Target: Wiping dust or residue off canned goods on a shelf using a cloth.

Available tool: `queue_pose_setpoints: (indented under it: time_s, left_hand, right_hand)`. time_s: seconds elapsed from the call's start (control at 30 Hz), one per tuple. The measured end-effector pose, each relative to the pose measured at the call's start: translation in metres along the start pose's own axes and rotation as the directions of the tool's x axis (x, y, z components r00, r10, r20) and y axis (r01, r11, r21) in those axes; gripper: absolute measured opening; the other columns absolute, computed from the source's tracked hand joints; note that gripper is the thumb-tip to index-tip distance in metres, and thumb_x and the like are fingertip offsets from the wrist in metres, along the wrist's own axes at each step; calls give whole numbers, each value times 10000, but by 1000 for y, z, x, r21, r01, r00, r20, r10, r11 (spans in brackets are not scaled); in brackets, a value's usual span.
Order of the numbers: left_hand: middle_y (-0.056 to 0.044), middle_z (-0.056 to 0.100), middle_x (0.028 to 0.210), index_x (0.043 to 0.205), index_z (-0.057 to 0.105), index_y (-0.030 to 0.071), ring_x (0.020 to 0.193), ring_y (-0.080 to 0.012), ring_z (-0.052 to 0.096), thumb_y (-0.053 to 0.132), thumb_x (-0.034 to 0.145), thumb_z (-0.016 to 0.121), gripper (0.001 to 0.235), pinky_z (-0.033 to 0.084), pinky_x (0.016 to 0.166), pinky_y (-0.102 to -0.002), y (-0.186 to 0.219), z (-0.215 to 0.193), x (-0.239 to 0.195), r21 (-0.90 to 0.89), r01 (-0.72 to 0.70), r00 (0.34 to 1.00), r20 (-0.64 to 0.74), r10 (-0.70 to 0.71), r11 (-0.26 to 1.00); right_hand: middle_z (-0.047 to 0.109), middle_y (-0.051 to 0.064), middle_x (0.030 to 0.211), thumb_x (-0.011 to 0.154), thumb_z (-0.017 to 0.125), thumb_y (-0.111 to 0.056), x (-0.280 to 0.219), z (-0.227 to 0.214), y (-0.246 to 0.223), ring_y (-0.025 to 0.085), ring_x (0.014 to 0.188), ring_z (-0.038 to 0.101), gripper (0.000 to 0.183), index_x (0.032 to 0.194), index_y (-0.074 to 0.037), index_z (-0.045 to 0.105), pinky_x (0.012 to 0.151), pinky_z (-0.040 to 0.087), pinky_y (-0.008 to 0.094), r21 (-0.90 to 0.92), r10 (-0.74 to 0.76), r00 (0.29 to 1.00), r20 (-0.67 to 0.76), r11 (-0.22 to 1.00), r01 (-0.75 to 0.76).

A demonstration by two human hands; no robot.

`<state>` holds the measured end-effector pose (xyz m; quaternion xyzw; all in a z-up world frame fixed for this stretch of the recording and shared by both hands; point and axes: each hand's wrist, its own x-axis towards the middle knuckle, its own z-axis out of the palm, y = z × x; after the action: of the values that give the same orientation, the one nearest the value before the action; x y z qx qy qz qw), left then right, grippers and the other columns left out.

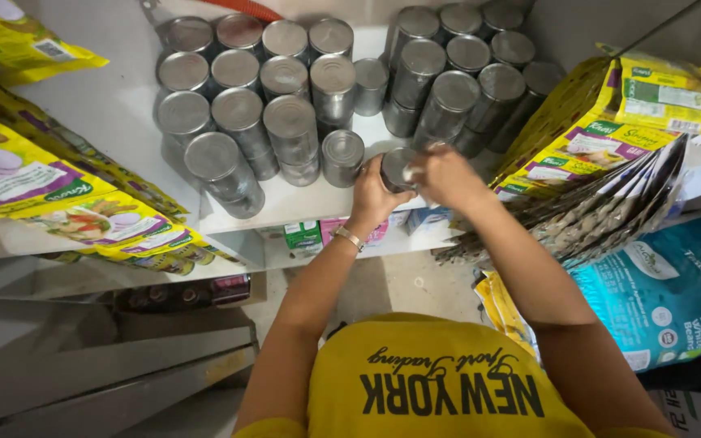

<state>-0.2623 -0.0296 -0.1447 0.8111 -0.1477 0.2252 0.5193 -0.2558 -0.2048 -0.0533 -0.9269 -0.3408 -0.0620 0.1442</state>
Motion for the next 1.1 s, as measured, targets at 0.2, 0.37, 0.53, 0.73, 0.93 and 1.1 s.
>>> queue_pose_setpoints:
  time_s: [0.2, 0.37, 0.53, 0.73, 0.93, 1.1]
  left_hand:
    - [-225, 669, 1197, 1292, 546, -3, 1103, -402, 652, 311, 509, 985, 951, 532, 952, -460, -6, 4, 5, 55, 51, 998, 31, -53, 997]
    - [-211, 672, 1230, 1325, 540, 11, 1152, -390, 647, 313, 557, 973, 931, 525, 989, -453, -17, 11, -2, 56, 21, 999, 23, -22, 998]
    - [-219, 664, 1224, 1335, 538, -6, 1149, -395, 639, 331, 546, 980, 965, 521, 986, -455, 1, -1, -2, 37, 76, 997, 26, -77, 996]
    - [-217, 649, 1210, 1334, 512, -27, 1117, -391, 650, 341, 562, 978, 974, 531, 961, -455, -12, 8, -1, 92, 98, 994, 48, -103, 991]
    - [-223, 661, 1213, 1319, 551, -16, 1118, -396, 656, 286, 550, 953, 919, 543, 959, -451, 14, -7, -15, 41, 37, 999, -3, -37, 998]
    - [-130, 729, 1110, 1233, 653, 27, 1026, -273, 728, 334, 598, 978, 777, 563, 910, -381, 61, -37, -30, -219, 338, 939, 10, -344, 915]
  right_hand:
    - [657, 288, 1147, 721, 724, -74, 35, 19, -6, 429, 1080, 621, 351, 1068, -22, 737, 933, 525, 474, -86, 163, 948, -274, 977, -193]
    - [694, 206, 1097, 806, 709, -72, 18, 9, -5, 397, 1111, 631, 254, 1057, -37, 734, 988, 528, 469, 93, -4, 982, -188, 995, 22]
    - [689, 199, 1130, 784, 708, -84, 7, -5, 8, 363, 1052, 652, 311, 1093, -63, 743, 973, 527, 451, 55, -12, 999, 48, 998, 10]
    - [725, 120, 1076, 774, 712, -87, 32, 14, 1, 363, 1091, 657, 164, 934, -61, 740, 969, 525, 466, -217, -86, 972, -217, 975, 38]
    - [687, 145, 1067, 864, 702, -143, -37, -28, -41, 338, 1047, 657, 281, 1135, -87, 752, 949, 523, 424, 249, 93, 996, 17, 964, -94]
    - [586, 178, 1375, 1046, 614, -131, -76, 3, -82, 309, 1290, 559, 279, 1308, -48, 665, 1107, 446, 393, 454, 327, 655, -681, 890, 27]
